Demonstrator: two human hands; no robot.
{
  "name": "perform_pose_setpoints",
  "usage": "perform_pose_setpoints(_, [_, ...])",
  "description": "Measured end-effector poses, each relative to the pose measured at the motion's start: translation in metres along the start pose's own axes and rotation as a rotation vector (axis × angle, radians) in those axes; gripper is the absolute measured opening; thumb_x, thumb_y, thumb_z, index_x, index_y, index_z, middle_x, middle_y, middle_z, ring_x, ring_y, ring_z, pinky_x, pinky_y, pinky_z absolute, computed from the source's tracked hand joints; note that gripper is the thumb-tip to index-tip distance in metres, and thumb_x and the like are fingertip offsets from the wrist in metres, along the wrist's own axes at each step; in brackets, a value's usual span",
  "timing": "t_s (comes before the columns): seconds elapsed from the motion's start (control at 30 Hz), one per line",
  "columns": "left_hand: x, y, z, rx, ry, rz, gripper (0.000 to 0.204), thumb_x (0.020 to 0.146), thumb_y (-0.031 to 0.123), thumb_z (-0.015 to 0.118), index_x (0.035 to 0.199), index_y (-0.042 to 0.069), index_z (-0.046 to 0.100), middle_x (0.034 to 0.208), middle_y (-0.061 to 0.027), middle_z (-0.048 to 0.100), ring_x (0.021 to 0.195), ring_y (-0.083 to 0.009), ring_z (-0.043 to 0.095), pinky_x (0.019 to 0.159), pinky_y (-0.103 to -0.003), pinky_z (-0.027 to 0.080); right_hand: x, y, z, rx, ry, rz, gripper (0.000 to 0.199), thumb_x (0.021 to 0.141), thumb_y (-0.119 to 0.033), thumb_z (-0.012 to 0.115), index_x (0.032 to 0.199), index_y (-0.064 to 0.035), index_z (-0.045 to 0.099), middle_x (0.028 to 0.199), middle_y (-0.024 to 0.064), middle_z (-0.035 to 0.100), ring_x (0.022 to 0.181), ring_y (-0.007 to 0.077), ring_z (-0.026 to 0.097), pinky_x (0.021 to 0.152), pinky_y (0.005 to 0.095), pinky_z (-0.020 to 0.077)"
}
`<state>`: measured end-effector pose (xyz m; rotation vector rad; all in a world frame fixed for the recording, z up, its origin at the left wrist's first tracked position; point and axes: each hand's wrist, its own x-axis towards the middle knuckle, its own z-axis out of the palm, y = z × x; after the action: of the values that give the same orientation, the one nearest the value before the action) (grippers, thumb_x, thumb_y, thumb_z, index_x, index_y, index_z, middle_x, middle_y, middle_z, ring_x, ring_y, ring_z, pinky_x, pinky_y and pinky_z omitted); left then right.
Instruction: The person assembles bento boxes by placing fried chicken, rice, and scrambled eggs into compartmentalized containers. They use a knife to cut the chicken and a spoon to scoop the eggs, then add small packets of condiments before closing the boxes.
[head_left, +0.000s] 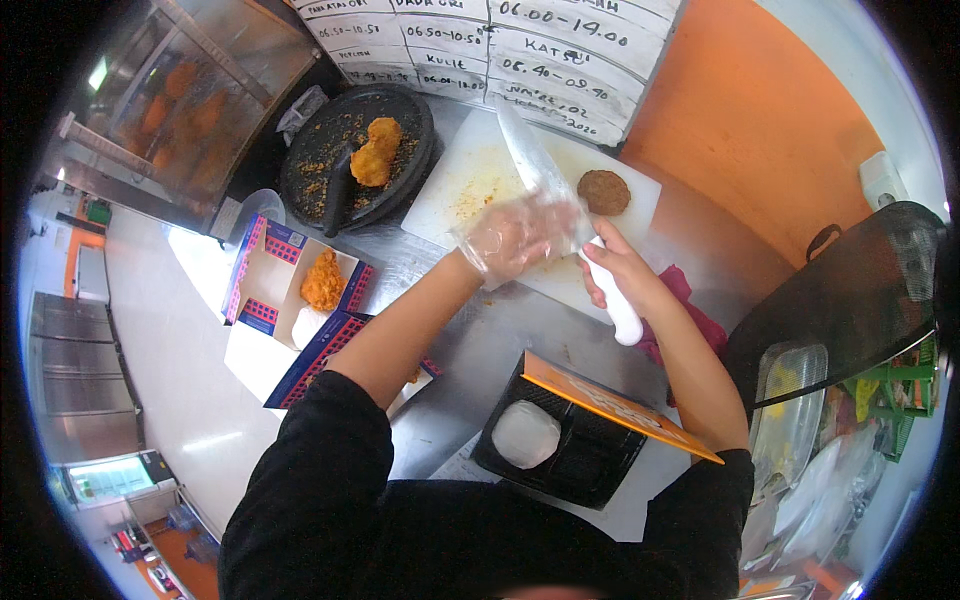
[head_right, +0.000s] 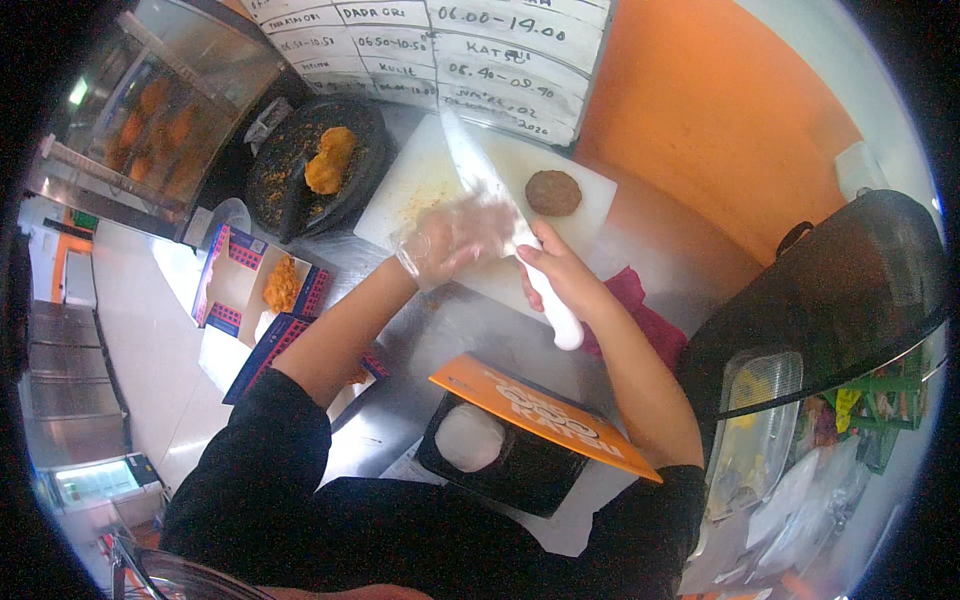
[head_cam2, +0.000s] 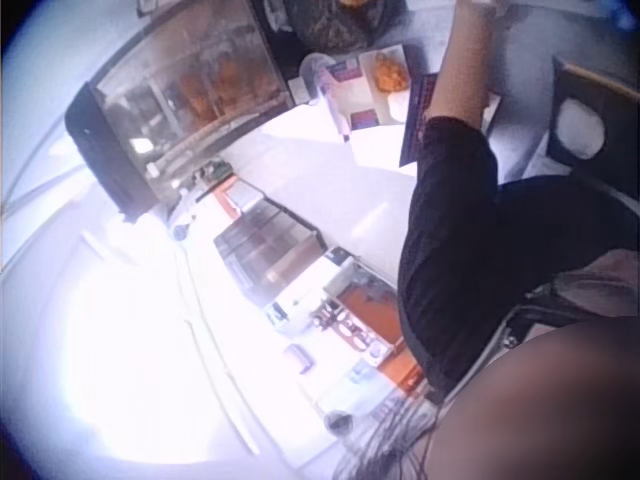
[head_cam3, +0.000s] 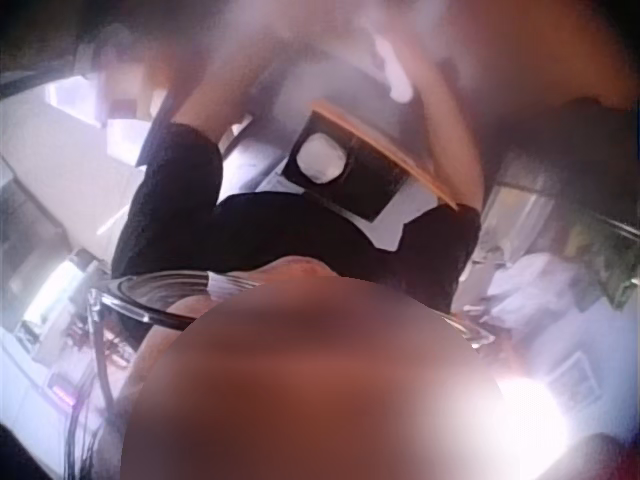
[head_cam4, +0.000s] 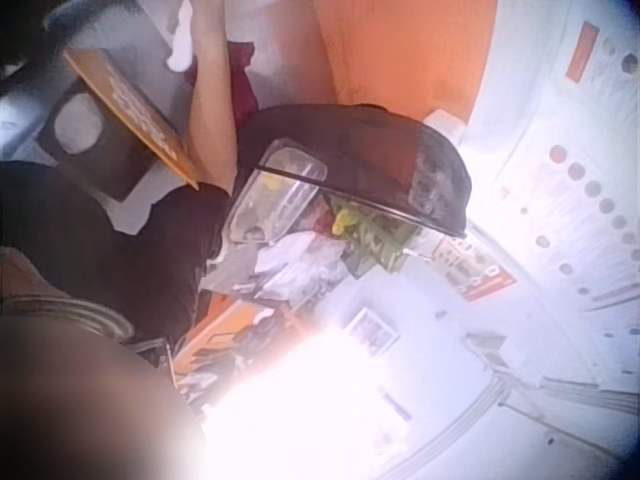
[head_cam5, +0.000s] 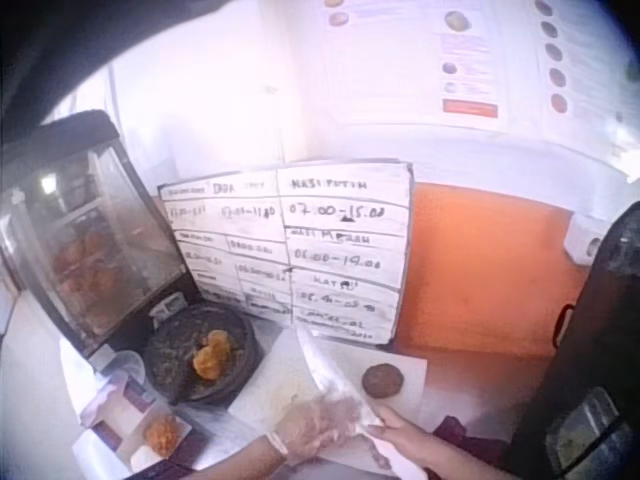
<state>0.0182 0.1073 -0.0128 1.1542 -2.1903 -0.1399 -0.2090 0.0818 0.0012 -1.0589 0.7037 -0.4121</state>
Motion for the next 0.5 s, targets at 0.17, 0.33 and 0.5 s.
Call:
perform_pose_setpoints(0.17, [-0.020, -0.014, 0.012, -0.591, 0.056, -0.563, 0.036, 0.086, 0.035, 0.061, 0.095, 0.000, 0.065, 0.085, -0.0154, 0.068, 0.083, -0.0256, 0.066, 0.075, -0.038, 0.052, -0.022, 0.004, -0.010, -0.740, 0.367, -0.113, 0.027, 0.092, -0.013, 0.053, 0.113, -0.0007, 0.042, 0.079, 0.0189, 0.056, 0.064, 0.0301, 0.060, 0.053, 0.0415, 0.0461])
perform_pose_setpoints(0.33, [0.041, -0.034, 0.026, -0.462, 0.208, -0.218, 0.044, 0.095, 0.025, 0.047, 0.133, 0.005, 0.045, 0.130, -0.0139, 0.053, 0.123, -0.0314, 0.048, 0.101, -0.049, 0.038, -0.031, 0.017, -0.024, -1.109, 0.577, -0.379, 0.027, 0.089, -0.008, 0.054, 0.111, 0.0035, 0.042, 0.093, 0.0325, 0.057, 0.094, 0.0509, 0.053, 0.080, 0.0532, 0.0423])
perform_pose_setpoints(0.5, [0.109, -0.031, 0.037, 0.543, -0.152, -0.338, 0.056, 0.096, 0.031, 0.041, 0.146, 0.009, 0.027, 0.148, -0.0095, 0.034, 0.135, -0.0269, 0.035, 0.108, -0.053, 0.029, -0.021, 0.027, -0.027, -1.176, 0.541, -0.233, 0.023, 0.090, -0.007, 0.051, 0.108, 0.0019, 0.040, 0.097, 0.0308, 0.054, 0.090, 0.0496, 0.055, 0.077, 0.0528, 0.0446])
